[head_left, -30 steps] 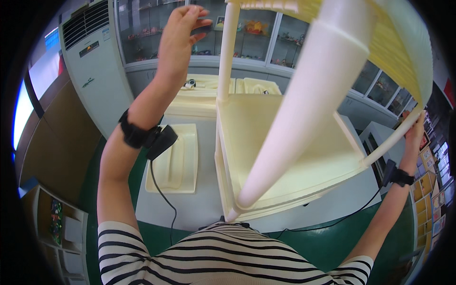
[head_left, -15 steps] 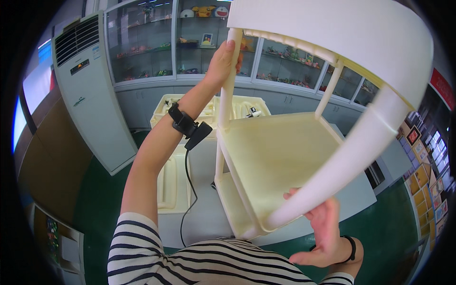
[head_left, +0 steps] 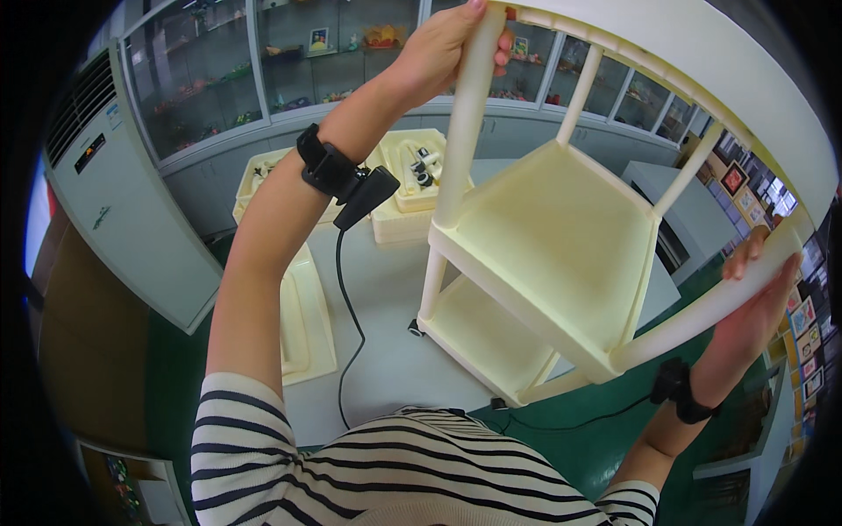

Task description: The person separates the components of a plastic rolling cart by hand, including lifting trays and removing support legs one by one.

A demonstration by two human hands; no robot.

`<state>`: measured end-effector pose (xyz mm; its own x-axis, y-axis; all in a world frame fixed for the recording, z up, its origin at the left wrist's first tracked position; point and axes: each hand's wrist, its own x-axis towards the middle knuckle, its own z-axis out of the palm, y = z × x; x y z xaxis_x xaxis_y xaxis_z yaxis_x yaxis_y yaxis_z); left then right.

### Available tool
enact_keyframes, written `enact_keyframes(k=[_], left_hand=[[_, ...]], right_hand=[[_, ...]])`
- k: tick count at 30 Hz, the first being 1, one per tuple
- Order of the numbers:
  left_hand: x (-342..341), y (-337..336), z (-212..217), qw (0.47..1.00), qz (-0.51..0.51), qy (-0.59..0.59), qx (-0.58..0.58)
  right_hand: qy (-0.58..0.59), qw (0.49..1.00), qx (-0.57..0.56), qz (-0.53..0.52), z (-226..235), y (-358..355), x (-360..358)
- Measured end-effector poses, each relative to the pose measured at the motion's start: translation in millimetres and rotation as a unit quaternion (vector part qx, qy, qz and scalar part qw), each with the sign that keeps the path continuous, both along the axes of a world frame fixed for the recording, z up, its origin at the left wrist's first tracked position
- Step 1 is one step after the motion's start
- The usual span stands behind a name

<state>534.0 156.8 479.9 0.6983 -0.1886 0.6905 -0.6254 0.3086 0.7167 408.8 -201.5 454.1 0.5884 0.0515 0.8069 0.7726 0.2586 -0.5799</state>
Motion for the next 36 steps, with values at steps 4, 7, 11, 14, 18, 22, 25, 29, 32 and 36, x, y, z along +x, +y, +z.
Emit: enact_keyframes(k=[4,7,11,14,18,22,25,29,32,36], left_hand=[[-5,-24,-1,0.997,-0.079,-0.016,-0.012],[-12,-41,0,0.996,-0.057,-0.063,0.007],[-24,-59,5,0.999,-0.005,-0.029,-0.026],[-27,-63,9,0.999,0.023,-0.027,-0.030],[-59,-67,13,0.997,0.064,0.013,0.051],[-76,-62,5,0.994,-0.026,0.027,0.104],[-88,-54,-1,0.981,-0.110,-0.038,0.154],[-79,-15,-11,0.872,-0.054,-0.317,0.370],[-41,22,-18,0.855,-0.047,-0.173,0.487],[45,76,-67,0.828,0.163,-0.098,0.528]], right_hand=[[0.000,0.999,-0.008,-0.033,8,-35,10],[0.001,0.997,0.011,-0.082,8,-51,16],[-0.065,0.944,-0.030,-0.322,18,-38,8],[-0.061,0.904,-0.044,-0.421,25,-29,4],[-0.104,0.871,-0.053,-0.477,27,-62,22],[-0.134,0.813,-0.092,-0.560,20,-66,37],[-0.109,0.827,-0.094,-0.544,22,-81,45],[-0.066,0.855,-0.083,-0.508,21,-105,43],[-0.057,0.885,-0.080,-0.454,19,-117,42],[-0.035,0.928,-0.054,-0.368,16,-98,35]])
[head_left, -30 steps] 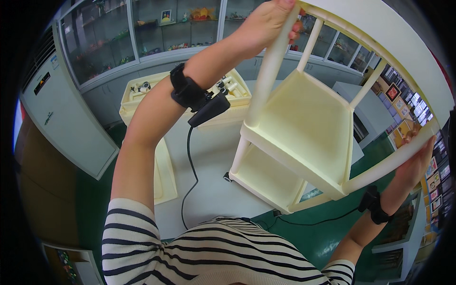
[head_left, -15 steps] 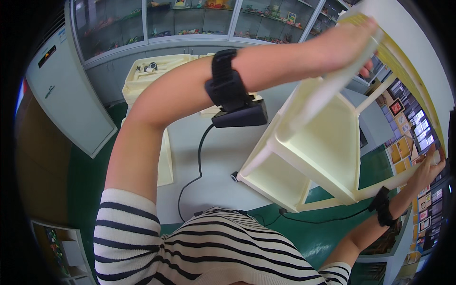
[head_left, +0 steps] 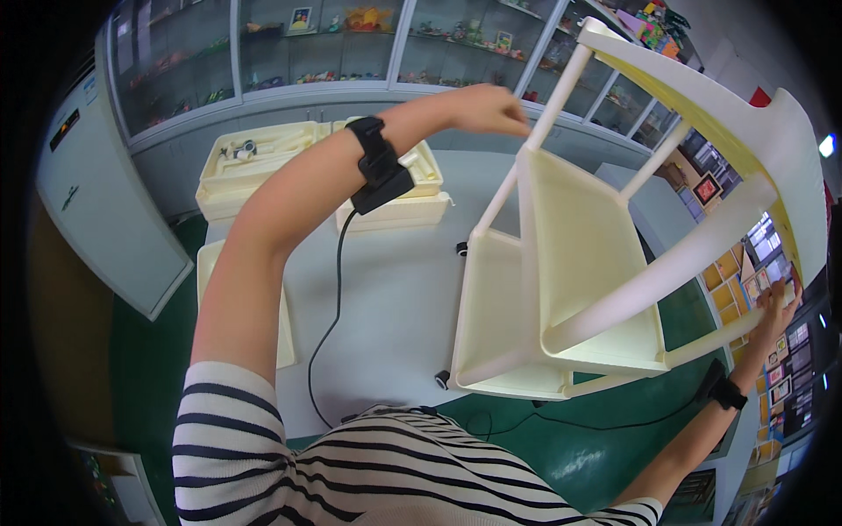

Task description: The person separates the components of a plastic rolling cart by hand, including lifting trays and removing support legs one by one.

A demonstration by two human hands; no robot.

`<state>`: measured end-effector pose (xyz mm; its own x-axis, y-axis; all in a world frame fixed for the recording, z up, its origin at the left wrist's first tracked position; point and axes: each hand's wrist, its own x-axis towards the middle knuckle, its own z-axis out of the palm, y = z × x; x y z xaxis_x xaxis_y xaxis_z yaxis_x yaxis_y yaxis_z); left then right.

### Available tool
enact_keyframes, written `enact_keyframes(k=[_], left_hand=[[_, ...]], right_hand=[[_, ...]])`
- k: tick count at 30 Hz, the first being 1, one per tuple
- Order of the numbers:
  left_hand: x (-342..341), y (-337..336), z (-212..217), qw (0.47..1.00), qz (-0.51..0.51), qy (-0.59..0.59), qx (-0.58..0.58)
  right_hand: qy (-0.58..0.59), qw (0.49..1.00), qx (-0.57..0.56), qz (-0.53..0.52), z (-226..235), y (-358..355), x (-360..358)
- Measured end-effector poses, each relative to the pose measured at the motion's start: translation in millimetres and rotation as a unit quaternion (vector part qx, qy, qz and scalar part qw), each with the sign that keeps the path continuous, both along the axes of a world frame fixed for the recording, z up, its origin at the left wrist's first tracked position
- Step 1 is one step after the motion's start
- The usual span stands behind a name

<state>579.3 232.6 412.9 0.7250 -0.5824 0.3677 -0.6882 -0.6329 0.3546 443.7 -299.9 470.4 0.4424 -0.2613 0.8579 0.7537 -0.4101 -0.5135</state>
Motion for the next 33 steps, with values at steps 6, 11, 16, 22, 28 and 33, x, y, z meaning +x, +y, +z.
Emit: enact_keyframes(k=[6,11,16,22,28,33], left_hand=[[77,-5,-74,0.977,0.159,0.049,-0.131],[121,-56,-87,0.958,0.171,0.047,-0.227],[163,-83,-110,0.930,0.163,0.057,-0.324],[126,-99,-117,0.923,0.234,0.040,-0.304],[66,-89,-108,0.945,0.230,-0.001,-0.232],[30,-77,-107,0.934,0.243,0.008,-0.262]], right_hand=[[0.004,0.999,0.005,0.046,-7,-11,2],[-0.004,0.991,0.036,0.129,-18,-34,7],[0.033,0.981,0.178,0.064,-37,-51,33],[0.097,0.967,0.014,0.236,-31,-141,120],[0.150,0.953,0.039,0.260,-52,-209,166],[0.139,0.965,-0.005,0.224,-19,-237,163]])
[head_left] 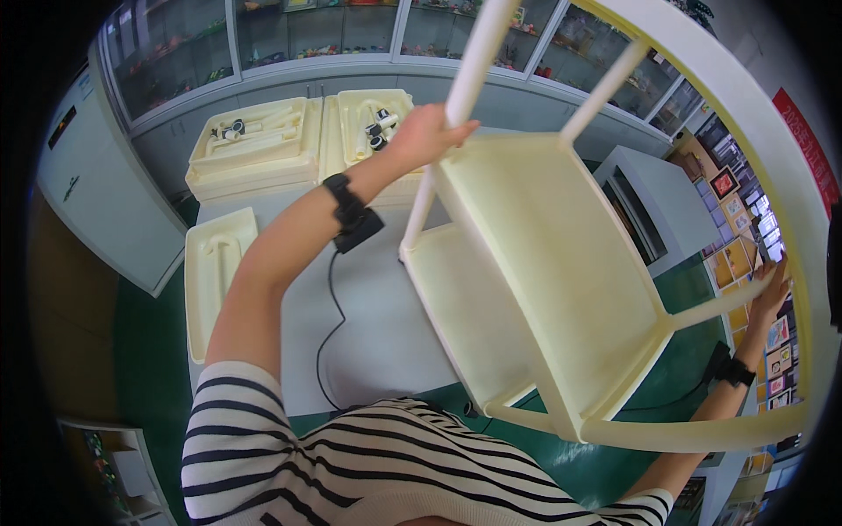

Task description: The person separates the components of a plastic rolling cart by hand, including lifting trays and removing support legs one by one.

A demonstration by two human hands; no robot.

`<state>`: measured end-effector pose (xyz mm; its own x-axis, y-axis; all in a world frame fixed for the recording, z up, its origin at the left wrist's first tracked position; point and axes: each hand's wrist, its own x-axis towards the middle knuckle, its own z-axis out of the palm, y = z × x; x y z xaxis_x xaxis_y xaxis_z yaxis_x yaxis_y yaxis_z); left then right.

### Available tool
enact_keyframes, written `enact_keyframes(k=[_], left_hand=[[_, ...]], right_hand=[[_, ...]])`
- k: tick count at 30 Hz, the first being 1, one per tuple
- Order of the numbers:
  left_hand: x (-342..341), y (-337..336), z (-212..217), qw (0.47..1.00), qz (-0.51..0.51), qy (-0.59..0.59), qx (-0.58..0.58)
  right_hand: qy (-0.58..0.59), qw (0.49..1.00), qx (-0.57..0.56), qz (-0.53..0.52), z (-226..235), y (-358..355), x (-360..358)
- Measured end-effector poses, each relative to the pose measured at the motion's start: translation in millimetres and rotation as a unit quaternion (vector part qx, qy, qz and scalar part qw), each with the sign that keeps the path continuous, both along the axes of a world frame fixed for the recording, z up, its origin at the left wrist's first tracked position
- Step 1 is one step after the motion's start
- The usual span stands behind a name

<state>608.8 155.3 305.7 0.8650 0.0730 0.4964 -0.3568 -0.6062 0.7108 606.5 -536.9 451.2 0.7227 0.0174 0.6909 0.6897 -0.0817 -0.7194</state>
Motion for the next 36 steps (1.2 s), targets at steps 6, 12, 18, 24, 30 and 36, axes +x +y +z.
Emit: enact_keyframes(k=[6,12,18,24,30,36], left_hand=[[-76,50,-10,0.997,0.065,-0.013,-0.027],[-158,104,-14,0.983,0.169,-0.014,-0.073],[-236,138,-13,0.963,0.256,-0.016,-0.077],[-276,135,-17,0.946,0.313,-0.012,-0.089],[-287,137,-25,0.945,0.326,-0.028,-0.027],[-308,120,-35,0.939,0.339,-0.031,-0.058]], right_hand=[[-0.008,0.996,-0.021,-0.089,50,108,39],[-0.031,0.999,-0.023,0.005,62,257,63],[0.027,0.989,0.022,0.144,33,341,99],[0.030,0.982,-0.009,0.184,19,383,134],[0.072,0.983,-0.166,0.030,8,385,123],[0.146,0.890,0.249,0.352,-44,318,16]])
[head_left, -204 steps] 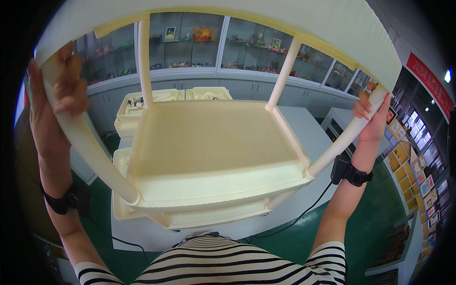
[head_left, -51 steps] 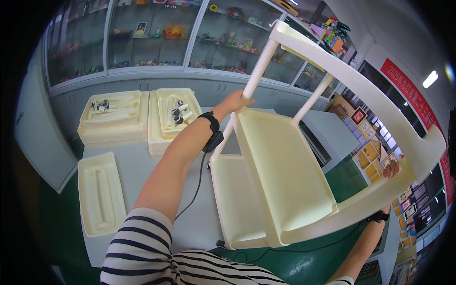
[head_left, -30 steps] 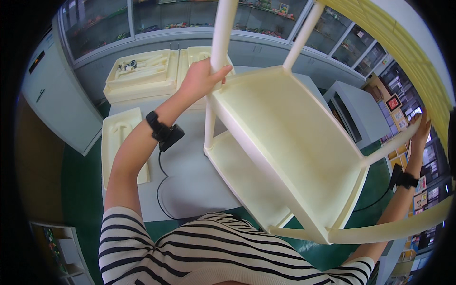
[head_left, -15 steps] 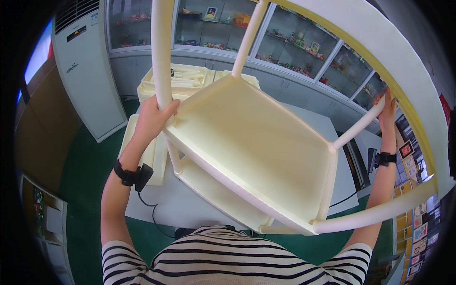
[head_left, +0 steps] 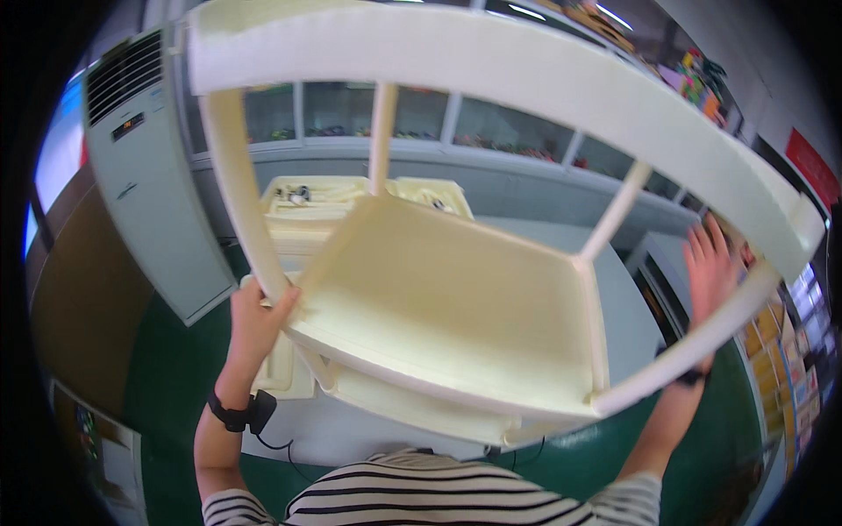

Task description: The person separates the components of a plastic rolling cart by hand, including lifting trays and removing support legs one by one.

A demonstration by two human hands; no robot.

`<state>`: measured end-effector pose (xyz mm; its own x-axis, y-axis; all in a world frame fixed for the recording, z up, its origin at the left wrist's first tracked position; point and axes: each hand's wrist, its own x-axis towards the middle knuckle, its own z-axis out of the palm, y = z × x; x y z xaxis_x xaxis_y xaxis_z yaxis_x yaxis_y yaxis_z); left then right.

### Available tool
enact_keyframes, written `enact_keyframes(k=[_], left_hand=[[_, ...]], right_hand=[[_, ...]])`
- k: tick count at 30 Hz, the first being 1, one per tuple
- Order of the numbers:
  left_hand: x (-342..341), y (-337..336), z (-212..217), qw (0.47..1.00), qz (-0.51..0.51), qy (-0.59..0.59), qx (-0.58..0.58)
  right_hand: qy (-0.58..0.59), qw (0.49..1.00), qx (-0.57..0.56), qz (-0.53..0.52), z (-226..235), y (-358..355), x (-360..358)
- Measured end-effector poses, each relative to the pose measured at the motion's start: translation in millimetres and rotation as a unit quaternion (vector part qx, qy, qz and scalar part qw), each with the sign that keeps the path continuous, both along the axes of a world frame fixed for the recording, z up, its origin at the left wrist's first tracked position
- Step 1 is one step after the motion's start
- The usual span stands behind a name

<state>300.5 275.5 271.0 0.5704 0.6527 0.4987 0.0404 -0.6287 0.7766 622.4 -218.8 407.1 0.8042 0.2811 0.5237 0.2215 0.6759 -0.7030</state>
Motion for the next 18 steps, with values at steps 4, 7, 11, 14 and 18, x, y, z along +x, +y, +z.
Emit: enact_keyframes(k=[4,7,11,14,18], left_hand=[[11,0,17,0.992,-0.116,0.046,0.034],[15,22,45,0.965,-0.241,-0.105,0.016],[27,-3,139,0.865,-0.375,-0.308,-0.130],[30,21,165,0.853,-0.460,-0.243,-0.041],[37,7,163,0.812,-0.535,-0.223,-0.075]], right_hand=[[-0.099,0.970,-0.082,-0.205,-30,4,-122],[-0.187,0.915,-0.190,-0.302,-46,33,-160],[-0.198,0.923,-0.139,-0.300,-36,37,-138],[-0.213,0.919,-0.081,-0.321,-33,48,-117],[-0.182,0.895,-0.081,-0.400,-33,37,-70]])
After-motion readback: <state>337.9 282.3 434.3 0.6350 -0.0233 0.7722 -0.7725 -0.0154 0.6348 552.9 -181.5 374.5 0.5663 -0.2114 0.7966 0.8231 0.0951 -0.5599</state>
